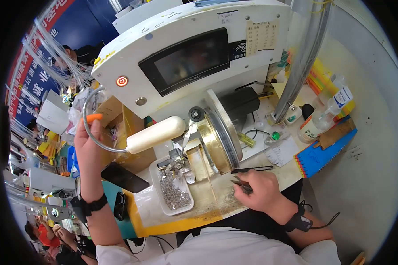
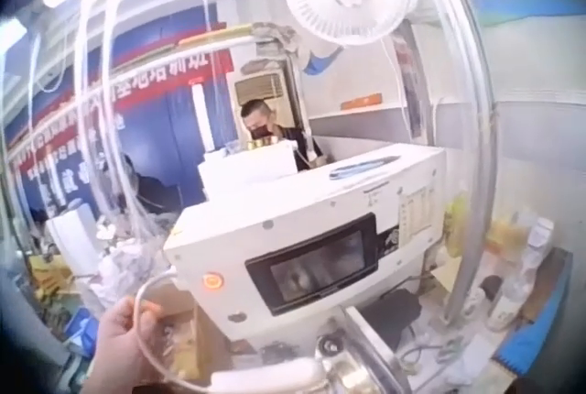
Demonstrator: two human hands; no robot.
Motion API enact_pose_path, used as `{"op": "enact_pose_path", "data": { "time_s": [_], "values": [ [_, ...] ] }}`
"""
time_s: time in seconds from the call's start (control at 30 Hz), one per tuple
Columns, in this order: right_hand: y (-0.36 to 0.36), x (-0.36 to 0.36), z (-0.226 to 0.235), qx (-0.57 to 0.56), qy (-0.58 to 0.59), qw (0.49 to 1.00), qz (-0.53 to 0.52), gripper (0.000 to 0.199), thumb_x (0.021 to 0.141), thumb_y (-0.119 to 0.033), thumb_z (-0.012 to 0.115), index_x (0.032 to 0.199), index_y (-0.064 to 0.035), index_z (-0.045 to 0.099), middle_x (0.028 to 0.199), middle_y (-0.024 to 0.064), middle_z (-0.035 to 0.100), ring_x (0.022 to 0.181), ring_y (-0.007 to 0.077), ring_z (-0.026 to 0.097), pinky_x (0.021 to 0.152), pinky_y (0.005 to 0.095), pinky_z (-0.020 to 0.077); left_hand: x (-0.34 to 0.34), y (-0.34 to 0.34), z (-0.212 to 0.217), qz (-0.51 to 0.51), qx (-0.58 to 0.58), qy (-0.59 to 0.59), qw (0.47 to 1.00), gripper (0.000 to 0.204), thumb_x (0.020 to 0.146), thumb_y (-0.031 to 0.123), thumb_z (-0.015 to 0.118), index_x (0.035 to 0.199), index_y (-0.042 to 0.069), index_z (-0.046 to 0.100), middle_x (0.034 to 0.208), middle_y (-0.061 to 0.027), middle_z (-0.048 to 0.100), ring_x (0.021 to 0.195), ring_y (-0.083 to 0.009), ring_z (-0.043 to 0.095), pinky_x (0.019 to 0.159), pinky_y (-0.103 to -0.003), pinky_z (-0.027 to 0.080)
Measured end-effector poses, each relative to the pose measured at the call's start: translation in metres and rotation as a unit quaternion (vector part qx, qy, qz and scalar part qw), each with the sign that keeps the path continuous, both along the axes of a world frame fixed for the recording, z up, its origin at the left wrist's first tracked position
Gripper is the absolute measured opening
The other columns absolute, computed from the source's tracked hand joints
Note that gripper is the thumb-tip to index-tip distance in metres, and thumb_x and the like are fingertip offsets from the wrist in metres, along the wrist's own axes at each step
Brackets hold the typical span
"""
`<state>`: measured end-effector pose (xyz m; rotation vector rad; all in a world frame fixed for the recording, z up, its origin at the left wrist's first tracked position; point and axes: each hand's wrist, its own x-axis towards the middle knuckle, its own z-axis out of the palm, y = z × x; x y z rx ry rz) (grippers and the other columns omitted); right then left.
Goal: Winding wire around a small metal component using an industrial winding machine.
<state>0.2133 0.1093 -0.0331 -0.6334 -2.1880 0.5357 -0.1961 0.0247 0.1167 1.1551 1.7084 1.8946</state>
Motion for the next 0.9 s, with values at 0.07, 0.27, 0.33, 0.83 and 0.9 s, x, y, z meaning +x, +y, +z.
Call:
{"op": "enact_pose_path", "data": {
  "time_s": [0.07,0.27,0.33,0.83,0.9],
  "values": [
    [0.001,-0.004,0.003,0.003,-0.003,1.000,0.015,0.026,0.080,-0.013,0.083,0.098,-0.0039,0.066,0.072,0.0082,0.067,0.057,0.0264,0.067,0.052,0.0368,0.0524,-0.022,0.003,-0.002,0.093,-0.139,0.220,0.961,0.018,0.104,0.009,0.067,0.120,0.005,0.075,0.081,0.0035,0.066,0.073,-0.0028,0.054,0.065,-0.021,0.041],
    [-0.002,0.001,0.006,0.003,-0.029,0.999,0.020,0.026,0.081,-0.015,0.083,0.098,-0.0038,0.067,0.074,0.0082,0.069,0.059,0.0268,0.069,0.054,0.0378,0.0534,-0.042,0.024,-0.003,0.152,-0.304,0.394,0.854,0.045,0.089,0.019,0.080,0.133,0.013,0.071,0.086,-0.0089,0.077,0.078,-0.0278,0.075,0.073,-0.040,0.056],
    [-0.003,0.002,0.003,0.008,-0.037,0.999,0.015,0.026,0.081,-0.016,0.083,0.098,-0.0038,0.067,0.076,0.0083,0.070,0.060,0.0271,0.070,0.055,0.0382,0.0544,-0.048,0.024,-0.004,0.159,-0.324,0.404,0.840,0.049,0.089,0.022,0.081,0.136,0.014,0.069,0.087,-0.0089,0.078,0.079,-0.0285,0.075,0.075,-0.041,0.057],
    [-0.004,-0.002,0.005,0.038,-0.048,0.998,-0.002,0.026,0.080,-0.015,0.083,0.098,-0.0044,0.068,0.078,0.0077,0.068,0.060,0.0269,0.068,0.054,0.0385,0.0529,0.069,-0.004,0.028,0.059,-0.217,0.515,0.827,0.061,0.082,0.016,0.085,0.139,0.011,0.063,0.115,-0.0095,0.073,0.106,-0.0326,0.066,0.094,-0.045,0.045],
    [-0.006,-0.005,0.005,0.043,-0.023,0.999,0.016,0.028,0.079,-0.014,0.084,0.100,-0.0045,0.068,0.079,0.0080,0.068,0.060,0.0269,0.067,0.054,0.0381,0.0527,0.096,-0.007,0.017,-0.035,-0.145,0.492,0.857,0.060,0.081,0.020,0.085,0.137,0.008,0.065,0.116,-0.0124,0.072,0.110,-0.0352,0.065,0.095,-0.047,0.048]
  ]
}}
